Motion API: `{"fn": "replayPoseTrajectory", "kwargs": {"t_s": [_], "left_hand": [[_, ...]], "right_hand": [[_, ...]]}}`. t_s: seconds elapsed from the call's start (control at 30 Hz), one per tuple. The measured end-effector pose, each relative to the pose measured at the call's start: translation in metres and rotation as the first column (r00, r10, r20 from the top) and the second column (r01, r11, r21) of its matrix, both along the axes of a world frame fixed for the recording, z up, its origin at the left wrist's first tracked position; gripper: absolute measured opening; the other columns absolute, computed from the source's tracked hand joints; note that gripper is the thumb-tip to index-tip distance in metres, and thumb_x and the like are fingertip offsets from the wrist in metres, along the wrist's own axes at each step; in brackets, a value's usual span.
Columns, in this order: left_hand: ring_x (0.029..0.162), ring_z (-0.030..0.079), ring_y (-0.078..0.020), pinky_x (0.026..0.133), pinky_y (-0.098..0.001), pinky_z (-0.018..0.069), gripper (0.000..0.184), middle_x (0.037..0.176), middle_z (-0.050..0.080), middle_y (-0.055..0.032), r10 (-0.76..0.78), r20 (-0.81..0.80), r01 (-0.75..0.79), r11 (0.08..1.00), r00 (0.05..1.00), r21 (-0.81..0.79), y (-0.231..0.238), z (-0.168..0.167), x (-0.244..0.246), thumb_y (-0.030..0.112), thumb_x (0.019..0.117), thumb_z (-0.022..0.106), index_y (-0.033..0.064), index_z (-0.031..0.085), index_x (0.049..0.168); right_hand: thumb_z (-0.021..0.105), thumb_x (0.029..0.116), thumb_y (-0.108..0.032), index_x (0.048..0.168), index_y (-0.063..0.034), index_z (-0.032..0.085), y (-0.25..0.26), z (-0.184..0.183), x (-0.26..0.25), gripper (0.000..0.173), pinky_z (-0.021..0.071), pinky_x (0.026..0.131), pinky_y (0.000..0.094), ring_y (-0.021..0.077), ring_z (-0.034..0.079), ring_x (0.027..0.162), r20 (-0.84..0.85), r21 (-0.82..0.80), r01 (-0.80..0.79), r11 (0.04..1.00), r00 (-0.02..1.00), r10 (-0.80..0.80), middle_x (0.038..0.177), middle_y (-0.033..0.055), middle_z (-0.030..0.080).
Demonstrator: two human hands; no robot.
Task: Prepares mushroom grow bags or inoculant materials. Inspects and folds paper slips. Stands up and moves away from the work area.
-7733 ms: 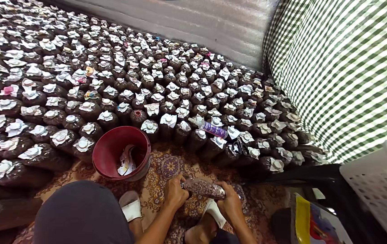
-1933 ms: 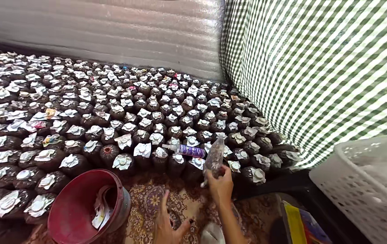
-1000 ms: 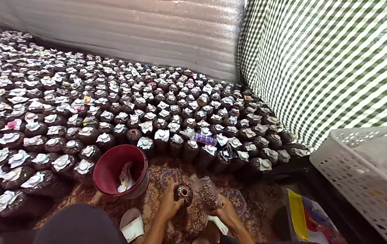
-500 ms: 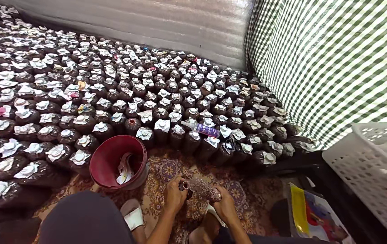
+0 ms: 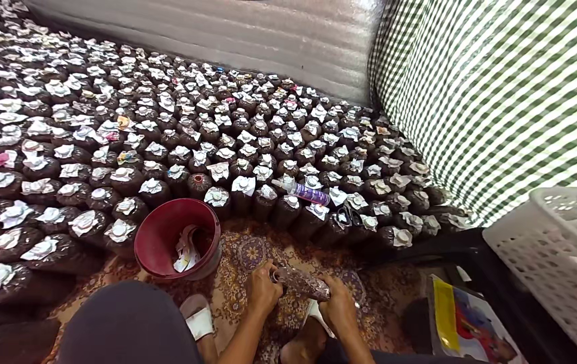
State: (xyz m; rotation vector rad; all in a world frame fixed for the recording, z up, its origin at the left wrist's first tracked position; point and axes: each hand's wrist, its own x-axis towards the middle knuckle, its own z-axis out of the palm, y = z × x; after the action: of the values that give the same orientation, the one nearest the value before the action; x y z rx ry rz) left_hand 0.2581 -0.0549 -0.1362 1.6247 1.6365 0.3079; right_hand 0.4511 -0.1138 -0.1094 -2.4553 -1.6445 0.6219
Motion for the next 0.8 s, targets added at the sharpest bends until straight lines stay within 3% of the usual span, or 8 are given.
{"fn": "replayPoseTrajectory", "kwargs": {"t_s": [0.23, 0.8], "left_hand": [[0.116, 0.067, -0.0243, 0.1, -0.0485, 0.0525, 0.054, 0.126, 0.071, -0.0056, 0.004, -0.026, -0.005, 1.0, 1.0, -0.028, -0.0005, 0.0052, 0.0007, 0.024, 0.0835, 0.071, 0.0148, 0.066, 0.136], [0.114, 0.068, -0.0224, 0.098, -0.0465, 0.0532, 0.053, 0.124, 0.072, -0.0045, 0.013, -0.025, -0.013, 1.0, 1.0, -0.015, -0.0008, 0.0041, 0.0009, 0.022, 0.0818, 0.069, 0.0151, 0.067, 0.134]], "right_hand": [[0.075, 0.0704, -0.001, 0.127, -0.0154, 0.071, -0.0015, 0.0025, -0.0022, 0.058, 0.048, 0.096, 0.063, 0.042, 0.061, 0.117, 0.026, 0.077, -0.035, 0.996, 0.999, 0.033, 0.123, 0.0188, 0.067], [0.075, 0.0678, 0.003, 0.124, -0.0159, 0.073, -0.0015, -0.0033, -0.0043, 0.059, 0.05, 0.092, 0.062, 0.0412, 0.063, 0.113, 0.041, 0.118, -0.032, 0.992, 0.999, 0.028, 0.119, 0.0175, 0.068]]}}
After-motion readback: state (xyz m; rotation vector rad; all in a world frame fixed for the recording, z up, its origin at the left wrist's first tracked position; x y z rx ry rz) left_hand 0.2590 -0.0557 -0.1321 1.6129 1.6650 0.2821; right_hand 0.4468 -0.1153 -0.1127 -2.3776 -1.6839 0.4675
